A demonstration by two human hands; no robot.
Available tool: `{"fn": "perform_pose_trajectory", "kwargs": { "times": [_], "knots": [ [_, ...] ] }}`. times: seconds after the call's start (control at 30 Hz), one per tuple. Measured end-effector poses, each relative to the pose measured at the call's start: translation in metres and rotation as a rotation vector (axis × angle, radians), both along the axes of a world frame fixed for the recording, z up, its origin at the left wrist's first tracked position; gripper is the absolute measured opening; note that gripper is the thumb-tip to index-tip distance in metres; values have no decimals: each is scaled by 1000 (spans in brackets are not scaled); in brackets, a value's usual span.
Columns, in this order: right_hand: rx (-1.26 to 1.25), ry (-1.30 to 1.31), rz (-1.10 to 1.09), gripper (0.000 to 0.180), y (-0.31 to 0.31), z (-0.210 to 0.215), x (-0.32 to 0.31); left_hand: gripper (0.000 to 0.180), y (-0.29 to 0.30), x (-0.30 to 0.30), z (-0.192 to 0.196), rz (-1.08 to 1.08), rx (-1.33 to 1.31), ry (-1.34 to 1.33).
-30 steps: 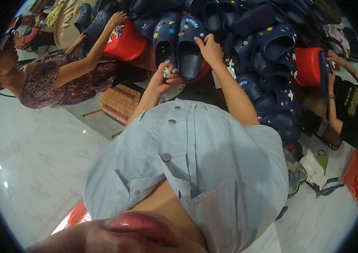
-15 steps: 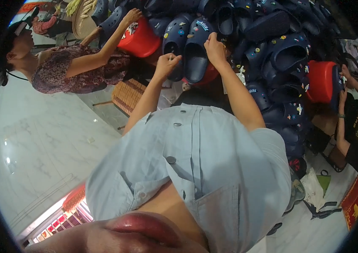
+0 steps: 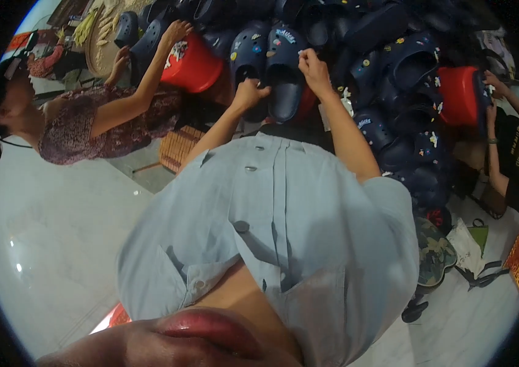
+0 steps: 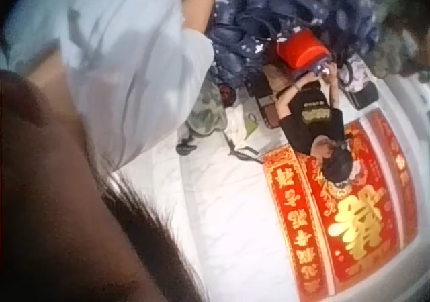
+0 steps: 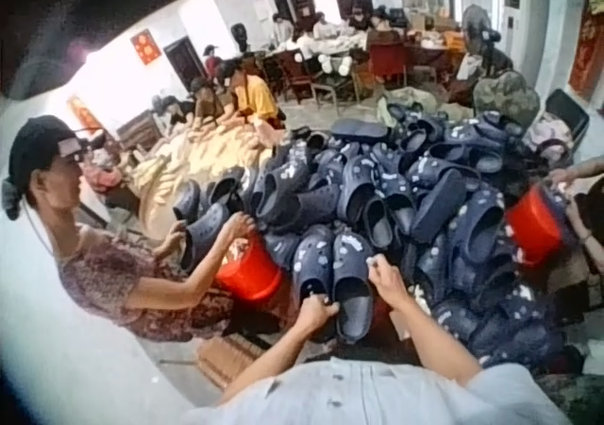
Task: Attaching decorative charms into the ventilation holes of blue clog-style shoes.
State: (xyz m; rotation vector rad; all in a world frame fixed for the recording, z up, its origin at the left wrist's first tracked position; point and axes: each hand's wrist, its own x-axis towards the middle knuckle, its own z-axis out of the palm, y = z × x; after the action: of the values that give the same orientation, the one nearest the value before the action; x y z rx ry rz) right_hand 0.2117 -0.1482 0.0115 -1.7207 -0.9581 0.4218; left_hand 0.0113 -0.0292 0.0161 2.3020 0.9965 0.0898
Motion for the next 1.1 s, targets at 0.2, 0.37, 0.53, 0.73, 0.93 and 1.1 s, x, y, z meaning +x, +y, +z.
{"fn": "perform_pose_trajectory", "kwargs": {
  "times": [0.2, 0.37, 0.53, 0.73, 0.93, 1.1],
  "knots": [
    [100, 348, 46, 11, -14, -17, 1, 47, -1, 2, 7, -2, -38, -37],
    [222, 657, -52, 12, -8, -23, 11, 43, -1, 4, 9, -10, -45, 43],
    [-197, 393, -141, 25, 17, -3, 17, 41, -7, -4, 10, 58, -64, 41],
    [-551, -240, -129, 51, 40, 17, 5, 35, -22, -2, 7, 149, -33, 2],
    [-345, -335, -26, 32, 29, -7, 26, 31, -42, 0, 13, 303, -118, -91],
    [-383, -410, 95, 22, 27, 5, 30, 26, -48, 1, 3, 329, -89, -160]
  ]
}}
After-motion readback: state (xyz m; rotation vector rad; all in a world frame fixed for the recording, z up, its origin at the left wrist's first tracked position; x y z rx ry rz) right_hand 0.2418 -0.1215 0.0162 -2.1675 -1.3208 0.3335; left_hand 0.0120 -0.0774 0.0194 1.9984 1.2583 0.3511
